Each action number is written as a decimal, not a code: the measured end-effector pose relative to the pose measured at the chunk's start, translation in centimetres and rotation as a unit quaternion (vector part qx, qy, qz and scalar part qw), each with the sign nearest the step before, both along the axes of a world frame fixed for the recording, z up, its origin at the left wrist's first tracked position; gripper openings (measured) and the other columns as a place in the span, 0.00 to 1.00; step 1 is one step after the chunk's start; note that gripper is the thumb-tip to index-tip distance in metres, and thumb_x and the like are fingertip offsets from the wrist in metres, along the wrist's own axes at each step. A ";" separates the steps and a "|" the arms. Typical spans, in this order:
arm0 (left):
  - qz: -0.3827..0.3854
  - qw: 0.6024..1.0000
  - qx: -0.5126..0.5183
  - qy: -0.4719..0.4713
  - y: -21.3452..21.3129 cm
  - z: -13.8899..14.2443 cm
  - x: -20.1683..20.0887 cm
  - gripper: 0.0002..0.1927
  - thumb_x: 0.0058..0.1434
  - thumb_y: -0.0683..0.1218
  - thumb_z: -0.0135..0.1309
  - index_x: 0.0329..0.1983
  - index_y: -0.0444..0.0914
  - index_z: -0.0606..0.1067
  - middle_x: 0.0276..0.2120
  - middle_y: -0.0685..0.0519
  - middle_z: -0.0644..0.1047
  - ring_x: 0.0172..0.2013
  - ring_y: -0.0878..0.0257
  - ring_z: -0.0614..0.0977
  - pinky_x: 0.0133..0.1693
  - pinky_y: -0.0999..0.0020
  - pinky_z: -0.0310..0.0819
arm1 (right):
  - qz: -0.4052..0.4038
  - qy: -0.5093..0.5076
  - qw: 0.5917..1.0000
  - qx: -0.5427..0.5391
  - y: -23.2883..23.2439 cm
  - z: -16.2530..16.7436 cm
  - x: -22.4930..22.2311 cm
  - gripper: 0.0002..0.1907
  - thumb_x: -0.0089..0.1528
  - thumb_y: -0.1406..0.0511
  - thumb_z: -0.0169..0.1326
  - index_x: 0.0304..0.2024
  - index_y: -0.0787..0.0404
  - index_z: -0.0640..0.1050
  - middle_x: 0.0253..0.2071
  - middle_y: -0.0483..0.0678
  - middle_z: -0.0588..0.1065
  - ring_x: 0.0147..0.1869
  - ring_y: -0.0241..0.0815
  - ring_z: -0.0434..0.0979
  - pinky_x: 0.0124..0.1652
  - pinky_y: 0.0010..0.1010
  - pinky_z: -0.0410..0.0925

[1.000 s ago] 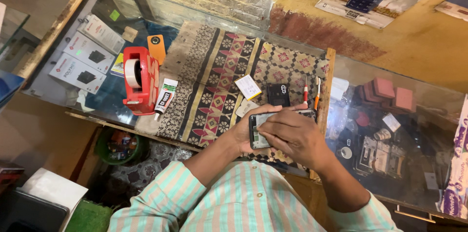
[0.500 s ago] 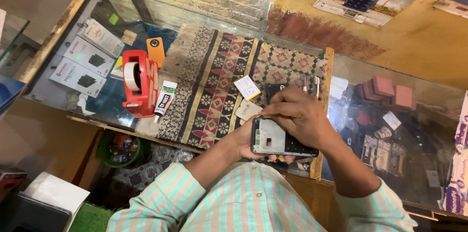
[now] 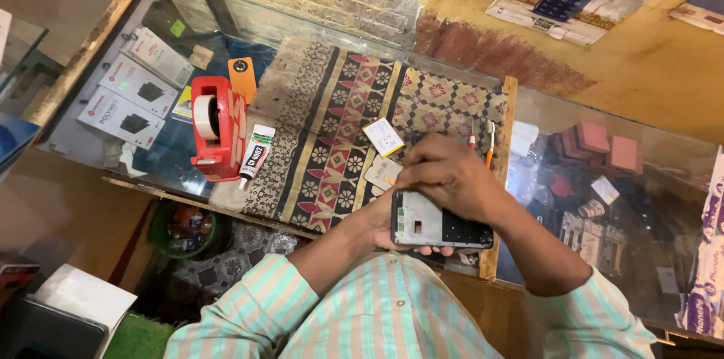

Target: The person opens a smartphone and removes the battery using a plastic pry tool. They then peel off a protective film from the battery compartment and inspect the interior.

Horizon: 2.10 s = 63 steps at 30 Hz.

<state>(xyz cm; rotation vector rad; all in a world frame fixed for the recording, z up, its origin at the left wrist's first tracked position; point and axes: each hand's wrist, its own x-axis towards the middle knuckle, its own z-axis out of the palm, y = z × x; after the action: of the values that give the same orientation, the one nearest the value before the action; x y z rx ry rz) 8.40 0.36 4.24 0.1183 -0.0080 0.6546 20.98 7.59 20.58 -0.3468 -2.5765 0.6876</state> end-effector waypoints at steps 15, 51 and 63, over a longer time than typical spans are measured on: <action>-0.022 0.999 0.029 -0.003 0.3 0.6 -0.3 0.47 0.69 0.76 0.37 0.64 0.29 0.69 0.44 0.31 0.80 0.38 0.38 0.85 0.27 0.61 0.82 | 0.026 -0.006 1.000 0.010 0.1 0.5 -0.2 0.09 0.53 0.68 0.66 0.36 0.51 0.84 0.39 0.41 0.77 0.47 0.45 0.76 0.45 0.35 0.71; 0.209 0.925 0.242 0.205 -2.9 5.4 -4.8 0.52 0.61 0.35 0.60 0.80 0.48 0.42 0.51 0.45 0.76 0.49 0.54 0.84 0.47 0.66 0.82 | -0.315 -0.064 0.937 -0.132 -0.8 -3.5 2.7 0.05 0.67 0.67 0.48 0.44 0.62 0.70 0.35 0.59 0.76 0.40 0.62 0.78 0.39 0.47 0.68; 0.333 0.847 0.238 0.340 -3.0 6.2 -2.7 0.41 0.61 0.33 0.58 0.76 0.39 0.58 0.50 0.56 0.74 0.46 0.70 0.76 0.44 0.73 0.76 | -0.321 -0.039 0.942 -0.085 -1.5 -2.0 1.9 0.05 0.68 0.67 0.48 0.45 0.64 0.70 0.34 0.59 0.76 0.39 0.62 0.78 0.38 0.48 0.68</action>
<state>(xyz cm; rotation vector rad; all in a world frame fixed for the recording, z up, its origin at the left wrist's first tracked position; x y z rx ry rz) 5.69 -2.62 10.43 0.8635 0.5851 1.2711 22.91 6.13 18.57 -1.2209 -2.2591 0.6481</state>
